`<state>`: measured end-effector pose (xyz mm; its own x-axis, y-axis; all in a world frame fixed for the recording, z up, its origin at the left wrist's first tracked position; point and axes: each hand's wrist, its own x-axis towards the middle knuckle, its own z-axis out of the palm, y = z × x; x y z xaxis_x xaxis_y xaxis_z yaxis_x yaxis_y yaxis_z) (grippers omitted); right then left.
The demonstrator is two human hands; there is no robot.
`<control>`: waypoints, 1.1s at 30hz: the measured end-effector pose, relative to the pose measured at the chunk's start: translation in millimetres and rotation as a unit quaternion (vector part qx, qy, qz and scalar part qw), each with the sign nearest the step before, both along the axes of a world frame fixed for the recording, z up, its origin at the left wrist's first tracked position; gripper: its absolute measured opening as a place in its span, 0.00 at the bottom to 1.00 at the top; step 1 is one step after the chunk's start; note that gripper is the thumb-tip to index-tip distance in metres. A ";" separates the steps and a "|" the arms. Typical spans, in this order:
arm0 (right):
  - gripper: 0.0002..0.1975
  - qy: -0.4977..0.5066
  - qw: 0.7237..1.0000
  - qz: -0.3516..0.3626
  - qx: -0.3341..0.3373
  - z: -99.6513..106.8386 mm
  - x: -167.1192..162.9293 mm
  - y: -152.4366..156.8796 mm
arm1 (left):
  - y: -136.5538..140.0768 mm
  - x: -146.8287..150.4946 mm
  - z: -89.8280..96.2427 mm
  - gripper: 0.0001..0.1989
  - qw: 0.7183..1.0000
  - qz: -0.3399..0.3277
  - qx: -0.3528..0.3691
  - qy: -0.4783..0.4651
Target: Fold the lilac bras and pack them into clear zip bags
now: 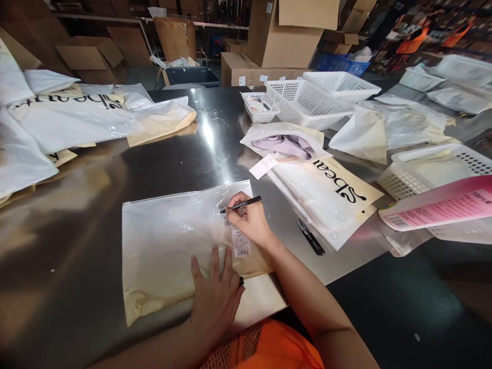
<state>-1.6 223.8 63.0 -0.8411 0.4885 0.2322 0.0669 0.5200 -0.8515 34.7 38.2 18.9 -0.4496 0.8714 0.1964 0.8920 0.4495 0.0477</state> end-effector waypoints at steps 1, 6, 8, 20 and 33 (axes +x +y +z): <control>0.02 -0.001 1.000 -0.007 0.000 -0.1 0.0 1.0 | -0.1 -0.2 -0.3 0.18 1.000 0.000 0.000 -0.001; 0.02 0.020 0.999 -0.050 0.000 -3.3 -1.1 9.0 | -0.8 -0.5 -2.3 0.18 1.000 0.000 -0.003 -0.003; 0.03 0.025 0.998 -0.060 -0.006 -5.1 -2.1 11.6 | -1.0 -0.6 -2.3 0.18 1.000 -0.001 -0.004 -0.004; 0.03 0.017 0.998 -0.066 -0.014 -11.4 -4.7 14.6 | -0.6 0.9 -6.5 0.18 1.000 0.004 -0.016 -0.014; 0.02 0.006 0.997 -0.078 -0.023 -6.8 -2.4 15.4 | -2.6 0.9 -4.7 0.17 1.000 0.000 -0.010 -0.018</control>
<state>-3.9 239.2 56.3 -0.7520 0.6229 0.2156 0.1336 0.4645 -0.8755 35.5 35.6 14.2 -0.4557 0.8752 0.1622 0.8900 0.4504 0.0704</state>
